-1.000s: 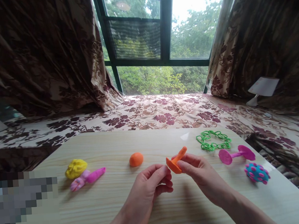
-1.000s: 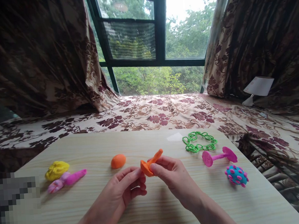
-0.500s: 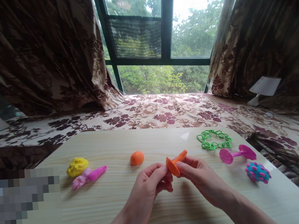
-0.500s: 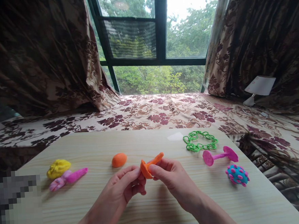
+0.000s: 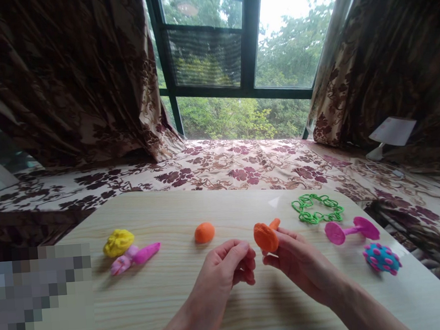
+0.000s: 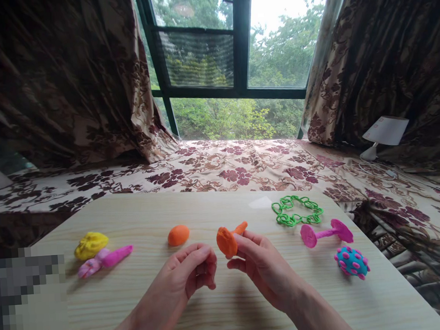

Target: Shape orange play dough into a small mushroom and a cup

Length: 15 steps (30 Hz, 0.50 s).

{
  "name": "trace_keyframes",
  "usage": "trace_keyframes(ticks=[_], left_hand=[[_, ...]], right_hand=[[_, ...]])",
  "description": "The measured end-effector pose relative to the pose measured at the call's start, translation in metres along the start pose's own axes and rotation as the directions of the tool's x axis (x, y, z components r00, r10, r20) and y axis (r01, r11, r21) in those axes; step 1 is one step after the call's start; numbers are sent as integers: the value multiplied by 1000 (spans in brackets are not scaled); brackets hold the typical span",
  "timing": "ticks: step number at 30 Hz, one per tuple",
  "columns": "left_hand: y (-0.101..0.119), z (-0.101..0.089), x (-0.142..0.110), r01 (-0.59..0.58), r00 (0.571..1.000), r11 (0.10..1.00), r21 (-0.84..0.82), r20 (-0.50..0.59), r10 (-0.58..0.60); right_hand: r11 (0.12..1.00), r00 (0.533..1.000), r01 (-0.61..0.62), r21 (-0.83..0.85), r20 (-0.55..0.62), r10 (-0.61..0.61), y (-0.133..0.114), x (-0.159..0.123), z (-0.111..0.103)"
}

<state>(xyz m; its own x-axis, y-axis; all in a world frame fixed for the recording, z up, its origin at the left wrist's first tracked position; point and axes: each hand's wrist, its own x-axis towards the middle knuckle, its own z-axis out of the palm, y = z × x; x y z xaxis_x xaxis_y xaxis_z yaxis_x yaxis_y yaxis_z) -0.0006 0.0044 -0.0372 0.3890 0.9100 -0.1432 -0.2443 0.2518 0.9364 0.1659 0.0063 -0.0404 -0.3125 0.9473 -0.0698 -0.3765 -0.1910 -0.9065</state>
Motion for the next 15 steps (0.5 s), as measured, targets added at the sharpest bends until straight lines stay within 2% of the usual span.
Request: trace_keyframes(ticks=[2,3,6,9,12,15], left_hand=[[-3,-1,2,12,999,999,50,-31,-10],[-4,-2,3,18,999,997,70,-43,-15],[-6,-4,5,42,997,994,100,-73,-35],[-5,-7,8,54,987,971,233,-161,-16],[-6,-9,9,-39,967,881,471,-205,153],[-8,-7,7,-240,926,706,666,-61,372]], right_hand=[[973,996,86,-212,-15,-91,-2,0,2],[929,986,149,-338,-21,-166,-2,0,2],[682,918,301,-667,11,-395,-3,1,0],[444,872,323,-835,80,-483,-1,2,-6],[286,876,288,-914,131,-465,2,3,-12],[199,886,272,-941,164,-433,7,4,-14]])
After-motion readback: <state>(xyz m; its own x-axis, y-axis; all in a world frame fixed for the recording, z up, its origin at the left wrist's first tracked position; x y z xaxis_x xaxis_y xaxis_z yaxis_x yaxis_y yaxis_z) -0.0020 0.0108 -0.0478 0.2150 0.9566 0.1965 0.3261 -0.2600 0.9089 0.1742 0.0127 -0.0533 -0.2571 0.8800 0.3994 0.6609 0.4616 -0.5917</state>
